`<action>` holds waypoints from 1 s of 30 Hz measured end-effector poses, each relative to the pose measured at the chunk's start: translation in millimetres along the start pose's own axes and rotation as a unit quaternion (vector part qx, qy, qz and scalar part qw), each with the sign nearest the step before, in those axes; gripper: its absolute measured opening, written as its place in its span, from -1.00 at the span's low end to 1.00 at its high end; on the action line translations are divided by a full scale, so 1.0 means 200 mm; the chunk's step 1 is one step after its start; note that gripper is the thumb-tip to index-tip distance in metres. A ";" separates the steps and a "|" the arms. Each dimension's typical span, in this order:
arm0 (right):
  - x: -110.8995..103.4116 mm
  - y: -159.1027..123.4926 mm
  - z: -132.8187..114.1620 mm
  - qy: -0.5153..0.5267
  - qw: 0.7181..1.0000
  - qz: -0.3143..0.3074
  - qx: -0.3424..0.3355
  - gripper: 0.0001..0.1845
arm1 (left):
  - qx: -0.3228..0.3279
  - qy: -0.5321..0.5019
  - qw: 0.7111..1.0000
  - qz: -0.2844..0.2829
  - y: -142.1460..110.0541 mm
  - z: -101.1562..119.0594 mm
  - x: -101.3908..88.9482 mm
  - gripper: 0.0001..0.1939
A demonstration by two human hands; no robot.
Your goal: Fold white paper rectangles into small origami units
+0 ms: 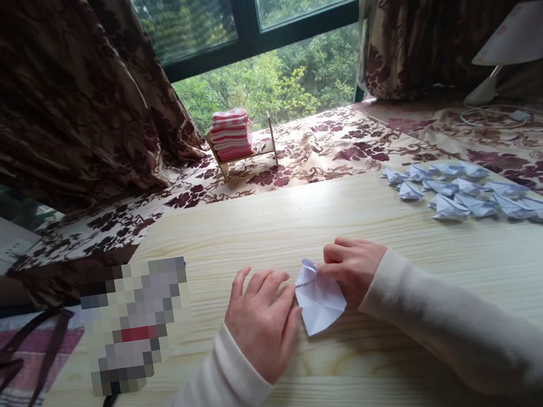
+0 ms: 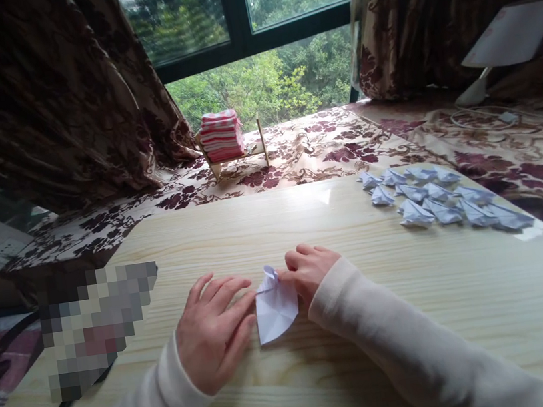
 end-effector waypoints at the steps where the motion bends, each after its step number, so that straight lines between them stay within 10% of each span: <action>1: 0.00 0.00 0.00 0.014 1.000 0.006 0.003 -0.83 | 0.005 -0.010 1.000 0.007 0.00 0.03 -0.01 -0.70; 10: -0.01 -0.03 0.07 0.184 0.982 -0.047 -0.009 -0.55 | -0.027 -0.034 0.998 -0.035 0.05 0.09 0.11 -0.56; 30: -0.06 -0.03 -0.02 0.143 0.988 -0.010 -0.059 -0.62 | -0.021 -0.069 0.996 0.050 0.01 0.06 0.08 -0.60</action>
Point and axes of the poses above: each hand's wrist, its own y-axis towards the middle knuckle, its own x-axis out of the palm, z = x × y, the point moved 10 cm from there along y, towards the middle knuckle, and after that the axes turned 9 degrees about x, right-handed, at the moved point
